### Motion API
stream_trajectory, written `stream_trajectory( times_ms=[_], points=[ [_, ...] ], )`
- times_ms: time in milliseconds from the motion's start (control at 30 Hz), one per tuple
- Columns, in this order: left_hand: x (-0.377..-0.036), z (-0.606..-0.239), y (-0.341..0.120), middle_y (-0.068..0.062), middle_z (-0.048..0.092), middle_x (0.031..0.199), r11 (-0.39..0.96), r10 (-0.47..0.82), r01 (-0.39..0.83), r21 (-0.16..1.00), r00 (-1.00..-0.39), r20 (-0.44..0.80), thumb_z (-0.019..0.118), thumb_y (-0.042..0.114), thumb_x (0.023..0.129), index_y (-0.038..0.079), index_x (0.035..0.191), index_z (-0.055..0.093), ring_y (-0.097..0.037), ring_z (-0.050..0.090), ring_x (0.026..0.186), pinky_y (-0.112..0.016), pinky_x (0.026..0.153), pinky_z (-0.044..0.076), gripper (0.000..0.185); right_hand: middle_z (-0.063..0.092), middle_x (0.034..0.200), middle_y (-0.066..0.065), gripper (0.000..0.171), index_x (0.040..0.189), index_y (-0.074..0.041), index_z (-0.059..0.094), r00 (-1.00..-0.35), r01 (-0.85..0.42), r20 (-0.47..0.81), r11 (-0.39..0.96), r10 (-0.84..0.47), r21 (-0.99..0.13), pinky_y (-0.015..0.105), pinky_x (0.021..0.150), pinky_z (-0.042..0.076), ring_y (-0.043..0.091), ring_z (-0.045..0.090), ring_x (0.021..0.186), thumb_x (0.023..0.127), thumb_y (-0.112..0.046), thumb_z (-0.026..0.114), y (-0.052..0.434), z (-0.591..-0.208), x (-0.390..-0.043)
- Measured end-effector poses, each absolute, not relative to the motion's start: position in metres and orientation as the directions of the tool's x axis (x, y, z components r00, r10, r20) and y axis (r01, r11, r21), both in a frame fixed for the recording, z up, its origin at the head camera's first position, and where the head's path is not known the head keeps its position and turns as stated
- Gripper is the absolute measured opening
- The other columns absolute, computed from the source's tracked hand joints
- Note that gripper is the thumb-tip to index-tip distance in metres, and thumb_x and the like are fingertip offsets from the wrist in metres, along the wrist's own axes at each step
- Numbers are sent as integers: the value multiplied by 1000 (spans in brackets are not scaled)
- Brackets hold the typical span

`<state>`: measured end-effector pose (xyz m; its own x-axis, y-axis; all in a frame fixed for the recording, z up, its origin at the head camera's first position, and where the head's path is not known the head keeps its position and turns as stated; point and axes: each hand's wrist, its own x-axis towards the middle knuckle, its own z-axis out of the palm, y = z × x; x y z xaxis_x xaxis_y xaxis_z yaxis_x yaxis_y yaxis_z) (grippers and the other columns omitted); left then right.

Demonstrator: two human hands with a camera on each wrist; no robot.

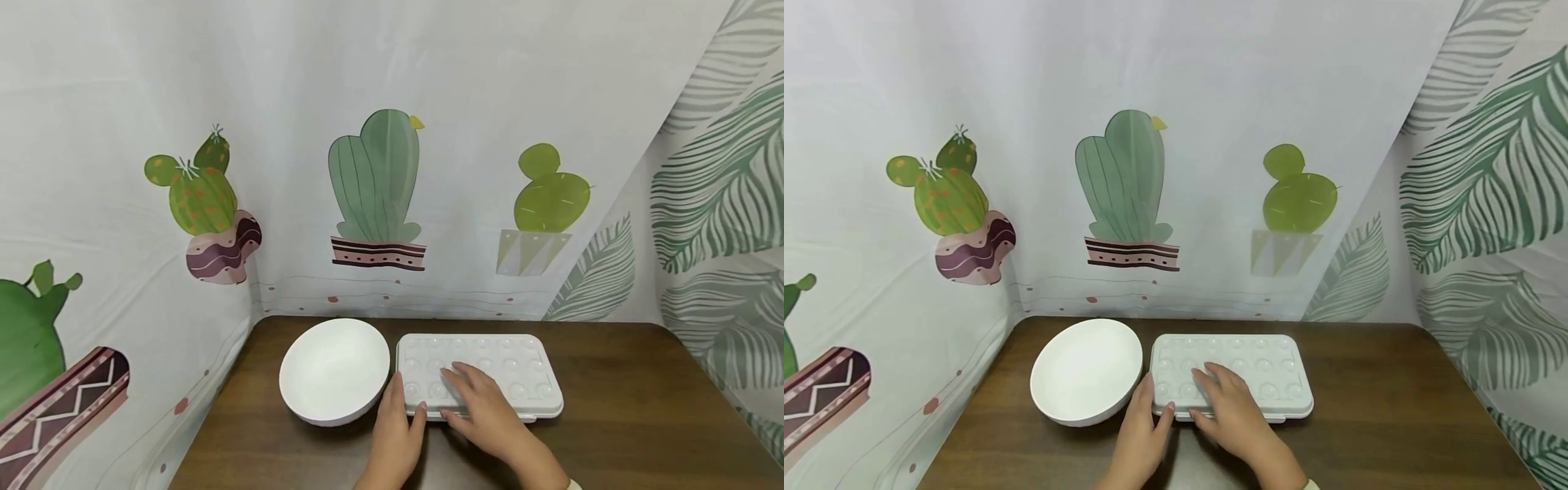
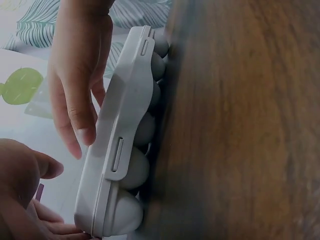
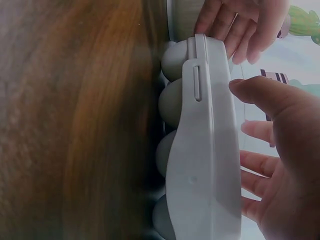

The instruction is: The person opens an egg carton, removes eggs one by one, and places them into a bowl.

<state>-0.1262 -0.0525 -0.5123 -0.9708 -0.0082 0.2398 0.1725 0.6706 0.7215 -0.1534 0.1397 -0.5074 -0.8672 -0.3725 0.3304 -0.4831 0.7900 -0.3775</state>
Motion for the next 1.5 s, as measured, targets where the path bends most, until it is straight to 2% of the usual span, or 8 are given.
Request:
stream_trajectory(
  times_ms=[233, 533, 700, 833, 1067, 1333, 1500],
  points=[
    [-125, -522, -46, -31, 33, 158, 633, -57, 118, 765, -979, 198, 60, 26, 100, -12, 152, 28, -43, 37, 146, -58, 115, 37, 72, 51, 150, 13, 71, 147, -15, 52, -872, -483, 294, 786, -391, -387, 52, 117, 38, 34, 46, 141, 86, -40, 78, 137, -507, -151],
    [-127, -532, -44, -32, 29, 159, 564, -100, 66, 823, -984, 147, 50, 27, 105, -13, 153, 26, -45, 33, 147, -60, 116, 33, 67, 54, 148, 15, 75, 146, -12, 53, -836, -521, 366, 801, -408, -297, 64, 113, 36, 42, 47, 138, 80, -34, 82, 128, -514, -148],
    [-131, -539, -46, -32, 31, 158, 503, -122, 29, 864, -987, 104, 48, 34, 106, -8, 156, 25, -46, 35, 145, -62, 115, 33, 69, 53, 148, 16, 78, 145, -13, 54, -835, -514, 365, 821, -412, -249, 67, 111, 35, 44, 46, 139, 77, -37, 85, 123, -517, -146],
    [-136, -543, -49, -28, 33, 159, 406, -130, 1, 914, -990, 58, 49, 36, 106, -2, 157, 26, -43, 34, 147, -62, 116, 31, 68, 53, 149, 16, 81, 145, -14, 54, -840, -497, 356, 844, -409, -201, 67, 111, 34, 44, 45, 139, 74, -39, 87, 120, -521, -147],
    [-145, -551, -56, -21, 40, 158, 279, -119, -3, 960, -992, 31, 58, 34, 101, 5, 158, 30, -30, 44, 142, -48, 113, 41, 69, 50, 151, 16, 84, 147, -16, 51, -858, -464, 321, 874, -401, -148, 67, 112, 34, 43, 43, 141, 74, -37, 87, 116, -524, -147],
    [-147, -560, -60, -21, 45, 155, 179, -114, 32, 983, -992, 53, 64, 30, 99, 7, 157, 33, -25, 55, 132, -27, 102, 50, 70, 51, 149, 18, 83, 145, -13, 52, -858, -460, 313, 880, -408, -115, 70, 107, 37, 47, 44, 139, 72, -32, 89, 111, -520, -144],
    [-148, -562, -61, -19, 44, 156, 184, -119, -1, 983, -993, 22, 66, 36, 97, 13, 158, 34, -23, 56, 132, -26, 100, 50, 72, 51, 149, 19, 82, 145, -12, 52, -859, -448, 285, 894, -425, -21, 69, 104, 42, 47, 46, 138, 72, -27, 87, 108, -515, -142]
  ],
)
